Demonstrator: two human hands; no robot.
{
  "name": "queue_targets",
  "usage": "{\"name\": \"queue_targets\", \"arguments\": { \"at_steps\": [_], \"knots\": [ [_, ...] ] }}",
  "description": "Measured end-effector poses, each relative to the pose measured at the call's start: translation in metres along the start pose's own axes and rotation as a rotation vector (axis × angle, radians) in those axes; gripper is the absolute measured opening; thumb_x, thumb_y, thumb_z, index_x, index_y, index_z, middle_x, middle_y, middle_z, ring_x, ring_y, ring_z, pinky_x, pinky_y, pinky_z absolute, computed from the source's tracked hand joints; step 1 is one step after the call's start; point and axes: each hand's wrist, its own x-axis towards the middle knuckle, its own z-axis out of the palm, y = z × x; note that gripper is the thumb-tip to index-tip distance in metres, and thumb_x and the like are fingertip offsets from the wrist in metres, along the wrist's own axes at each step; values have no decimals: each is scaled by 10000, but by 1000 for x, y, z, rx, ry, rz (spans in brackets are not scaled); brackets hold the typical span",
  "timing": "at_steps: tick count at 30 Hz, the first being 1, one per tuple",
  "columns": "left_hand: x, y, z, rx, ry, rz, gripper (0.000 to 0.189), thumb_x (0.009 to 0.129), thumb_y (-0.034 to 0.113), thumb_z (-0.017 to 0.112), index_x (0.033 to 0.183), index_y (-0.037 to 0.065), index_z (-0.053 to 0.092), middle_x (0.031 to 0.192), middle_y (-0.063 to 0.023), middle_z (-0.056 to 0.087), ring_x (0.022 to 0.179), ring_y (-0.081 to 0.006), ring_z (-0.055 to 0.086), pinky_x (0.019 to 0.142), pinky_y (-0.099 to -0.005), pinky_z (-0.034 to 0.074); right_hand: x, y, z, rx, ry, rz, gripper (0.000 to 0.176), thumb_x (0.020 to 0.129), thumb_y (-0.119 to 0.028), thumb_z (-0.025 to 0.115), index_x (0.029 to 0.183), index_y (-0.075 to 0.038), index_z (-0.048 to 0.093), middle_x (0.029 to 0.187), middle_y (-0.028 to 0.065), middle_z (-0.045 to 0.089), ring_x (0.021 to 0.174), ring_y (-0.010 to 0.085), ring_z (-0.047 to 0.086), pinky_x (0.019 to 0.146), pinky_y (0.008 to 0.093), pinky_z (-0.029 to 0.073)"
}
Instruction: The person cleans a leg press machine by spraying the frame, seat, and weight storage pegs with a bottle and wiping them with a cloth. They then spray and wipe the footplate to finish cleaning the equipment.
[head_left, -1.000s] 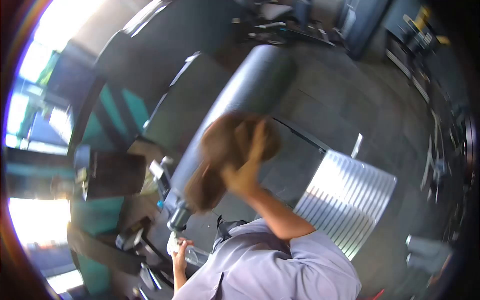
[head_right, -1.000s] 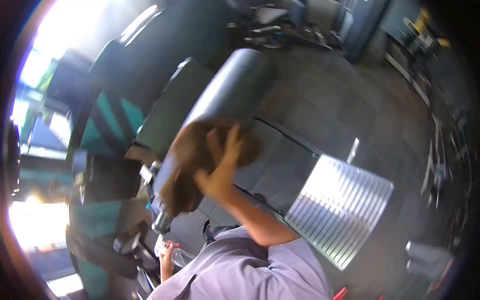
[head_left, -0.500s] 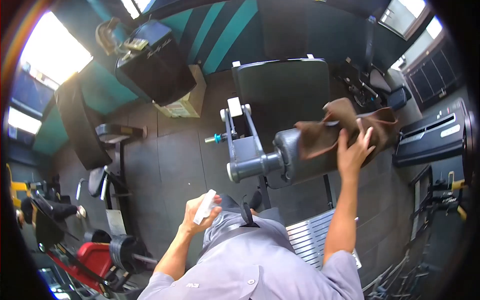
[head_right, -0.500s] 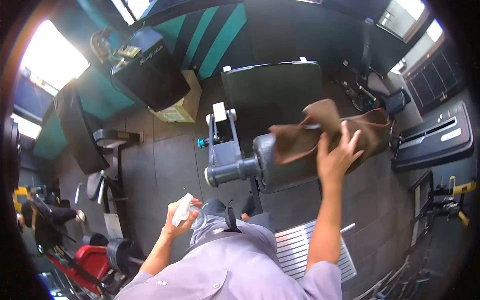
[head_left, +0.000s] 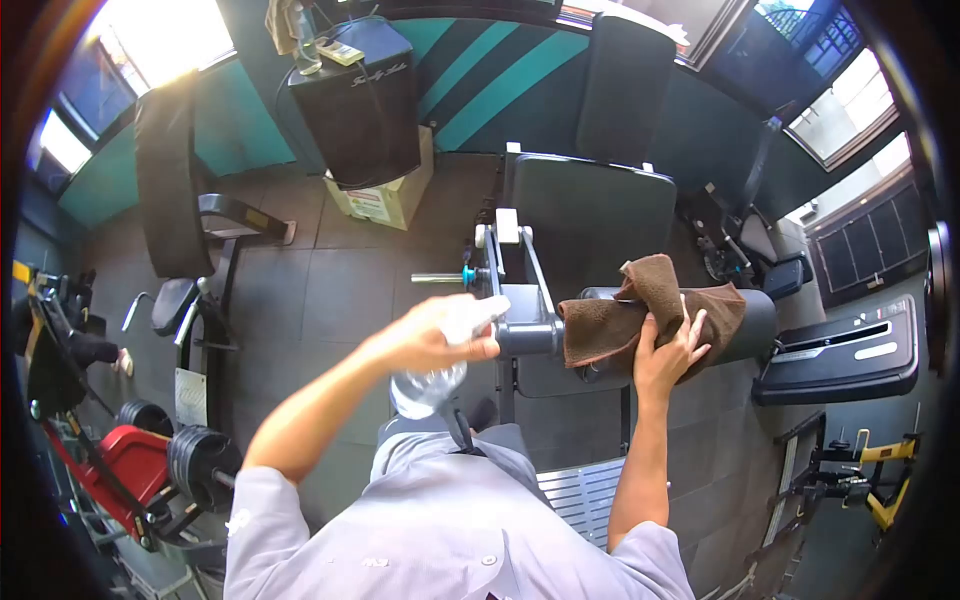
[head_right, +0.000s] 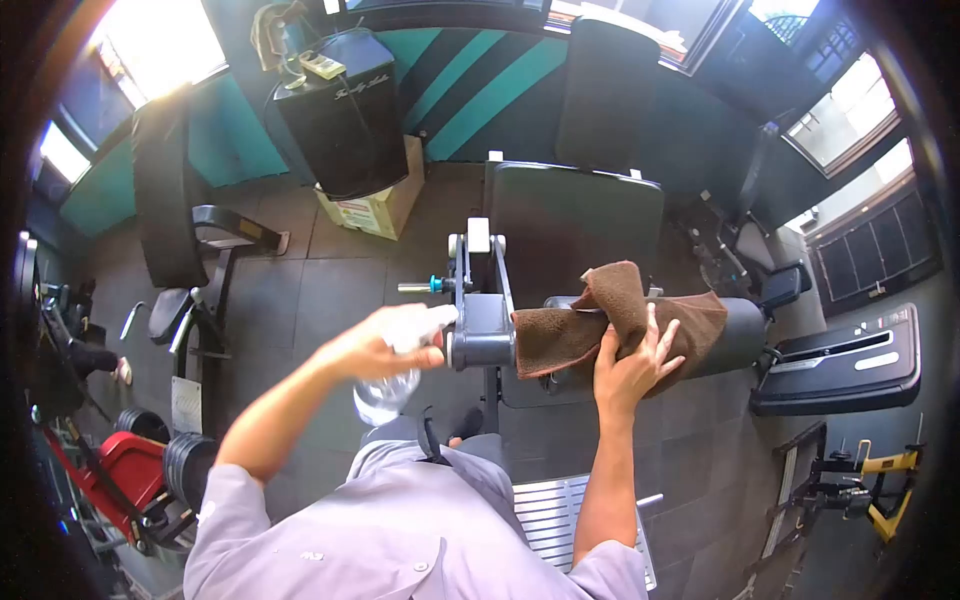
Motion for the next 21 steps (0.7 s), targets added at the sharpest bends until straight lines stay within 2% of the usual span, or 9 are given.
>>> {"name": "queue_targets", "arguments": {
  "at_steps": [1,2,3,6,7,12,16,19,21],
  "knots": [
    [7,0,-17,-71,-89,24,544,942,432,606,1320,52,516,1041,-160,630,1040,-349,618,908,-437,492,-1,0,1,0,0,-9,578,904,-346,611,1343,21,536,1425,99,532,1443,408,288,1103,726,120],
    [21,-12,-23,33,-81,91,624,954,463,581,1388,26,477,1219,-201,625,1156,-361,589,992,-429,462,-1,1,2,-1,5,-16,572,904,-346,610,1336,23,543,1422,93,534,1444,407,288,1102,727,119],
    [30,-33,-28,-60,-145,127,636,961,482,584,1397,26,507,1164,-155,641,1069,-281,587,961,-383,462,-1,2,2,-4,10,-20,566,904,-345,610,1329,25,550,1420,87,537,1444,406,288,1102,727,118],
    [55,-40,-40,-40,-348,21,636,959,480,590,1406,35,505,1428,-174,526,1291,-284,509,1085,-382,380,-1,-2,1,24,48,-24,524,901,-342,604,1272,28,599,1426,76,533,1443,423,282,1096,735,118],
    [64,-36,-41,-27,-396,51,643,951,487,601,1400,35,512,1419,-167,533,1295,-275,501,1089,-386,380,-1,-2,1,36,61,-30,517,900,-342,602,1261,27,609,1429,75,530,1443,426,280,1094,737,119],
    [93,-48,-26,-48,-535,-99,664,928,523,621,1406,74,518,1408,-142,547,1294,-262,501,1091,-380,377,0,-1,0,13,45,-65,493,888,-342,586,1227,12,633,1431,78,526,1445,429,276,1085,749,111],
    [101,-53,-25,-6,-594,-167,703,887,587,631,1420,145,516,1327,-151,593,1184,-274,569,893,-397,522,2,0,-1,37,45,-71,479,884,-362,567,1192,-6,657,1414,93,539,1443,436,277,1079,757,96],
    [106,-45,-29,75,-653,-300,667,910,584,611,1419,162,521,1336,-135,608,1209,-277,567,1034,-386,427,2,0,1,43,49,-70,488,889,-378,555,1184,-4,662,1402,101,549,1441,439,278,1080,755,92],
    [110,-47,-29,113,-669,-287,663,909,595,603,1418,178,522,1322,-137,616,1197,-284,576,1019,-393,438,2,0,0,38,44,-66,498,894,-386,548,1187,1,661,1397,101,555,1441,439,279,1082,752,90]
  ]
}}
